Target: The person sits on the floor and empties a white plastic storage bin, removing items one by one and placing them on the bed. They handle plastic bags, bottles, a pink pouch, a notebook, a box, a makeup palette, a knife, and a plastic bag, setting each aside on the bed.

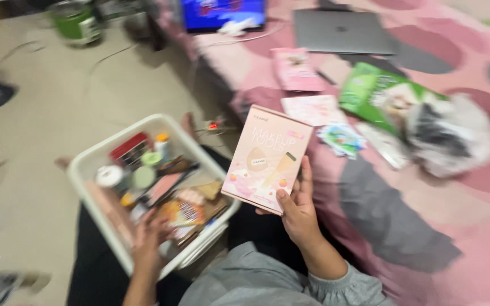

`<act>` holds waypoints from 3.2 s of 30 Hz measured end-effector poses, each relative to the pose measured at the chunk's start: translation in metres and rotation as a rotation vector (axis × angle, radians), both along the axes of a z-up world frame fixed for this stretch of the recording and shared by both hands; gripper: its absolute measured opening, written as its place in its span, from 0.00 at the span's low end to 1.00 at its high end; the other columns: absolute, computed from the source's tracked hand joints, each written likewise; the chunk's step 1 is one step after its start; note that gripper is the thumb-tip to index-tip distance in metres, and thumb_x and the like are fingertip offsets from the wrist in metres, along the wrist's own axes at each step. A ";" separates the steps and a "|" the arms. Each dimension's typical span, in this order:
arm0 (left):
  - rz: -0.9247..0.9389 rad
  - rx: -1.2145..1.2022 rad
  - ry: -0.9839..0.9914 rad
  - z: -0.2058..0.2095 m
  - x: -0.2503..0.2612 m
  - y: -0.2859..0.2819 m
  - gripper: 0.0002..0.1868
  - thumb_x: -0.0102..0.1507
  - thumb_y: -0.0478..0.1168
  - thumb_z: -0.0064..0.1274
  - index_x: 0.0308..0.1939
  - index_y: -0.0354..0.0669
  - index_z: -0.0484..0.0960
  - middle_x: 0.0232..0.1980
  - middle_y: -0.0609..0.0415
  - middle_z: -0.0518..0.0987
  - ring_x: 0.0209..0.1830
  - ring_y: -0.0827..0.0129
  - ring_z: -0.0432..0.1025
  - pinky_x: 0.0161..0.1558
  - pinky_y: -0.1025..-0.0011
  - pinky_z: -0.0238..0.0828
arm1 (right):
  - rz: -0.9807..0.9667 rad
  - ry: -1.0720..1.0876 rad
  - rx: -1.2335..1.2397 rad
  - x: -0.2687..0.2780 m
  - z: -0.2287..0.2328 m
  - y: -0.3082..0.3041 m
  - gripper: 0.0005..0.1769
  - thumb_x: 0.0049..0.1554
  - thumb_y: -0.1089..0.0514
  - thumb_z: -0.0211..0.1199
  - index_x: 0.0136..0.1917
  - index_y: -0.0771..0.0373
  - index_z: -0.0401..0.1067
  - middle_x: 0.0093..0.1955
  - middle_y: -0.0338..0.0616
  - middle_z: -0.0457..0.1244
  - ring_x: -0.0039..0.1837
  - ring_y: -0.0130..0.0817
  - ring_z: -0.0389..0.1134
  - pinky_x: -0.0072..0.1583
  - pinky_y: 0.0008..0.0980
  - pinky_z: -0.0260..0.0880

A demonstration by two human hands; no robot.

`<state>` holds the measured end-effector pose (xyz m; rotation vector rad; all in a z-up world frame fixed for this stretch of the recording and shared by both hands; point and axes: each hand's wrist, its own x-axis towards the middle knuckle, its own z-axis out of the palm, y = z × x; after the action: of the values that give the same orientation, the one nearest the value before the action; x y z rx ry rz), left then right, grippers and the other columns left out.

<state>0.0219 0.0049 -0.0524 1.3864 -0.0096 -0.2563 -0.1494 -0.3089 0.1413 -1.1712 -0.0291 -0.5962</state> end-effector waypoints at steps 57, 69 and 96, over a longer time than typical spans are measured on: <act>0.211 0.423 -0.657 0.065 -0.041 0.006 0.15 0.70 0.36 0.50 0.60 0.36 0.76 0.54 0.47 0.76 0.53 0.67 0.73 0.57 0.70 0.71 | 0.539 0.352 -0.502 0.094 -0.081 0.098 0.31 0.62 0.57 0.63 0.75 0.67 0.60 0.68 0.53 0.64 0.57 0.32 0.67 0.60 0.29 0.69; 0.500 -0.097 -0.238 0.050 -0.039 0.087 0.16 0.72 0.37 0.45 0.63 0.36 0.72 0.56 0.50 0.78 0.53 0.71 0.74 0.55 0.73 0.70 | 0.608 0.512 -1.045 0.212 -0.130 0.230 0.53 0.51 0.40 0.72 0.78 0.64 0.51 0.73 0.64 0.58 0.74 0.54 0.59 0.70 0.43 0.60; 0.433 -0.127 -0.231 0.027 -0.028 0.082 0.18 0.70 0.34 0.44 0.65 0.34 0.69 0.56 0.46 0.75 0.53 0.66 0.76 0.55 0.70 0.74 | 0.269 0.494 -1.172 0.181 -0.060 0.192 0.35 0.56 0.57 0.58 0.75 0.62 0.57 0.45 0.66 0.68 0.47 0.61 0.71 0.51 0.55 0.69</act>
<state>-0.0057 0.0873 -0.0252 1.2504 0.0810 0.2613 0.0317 -0.1167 0.0813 -2.3781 -0.1238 0.0286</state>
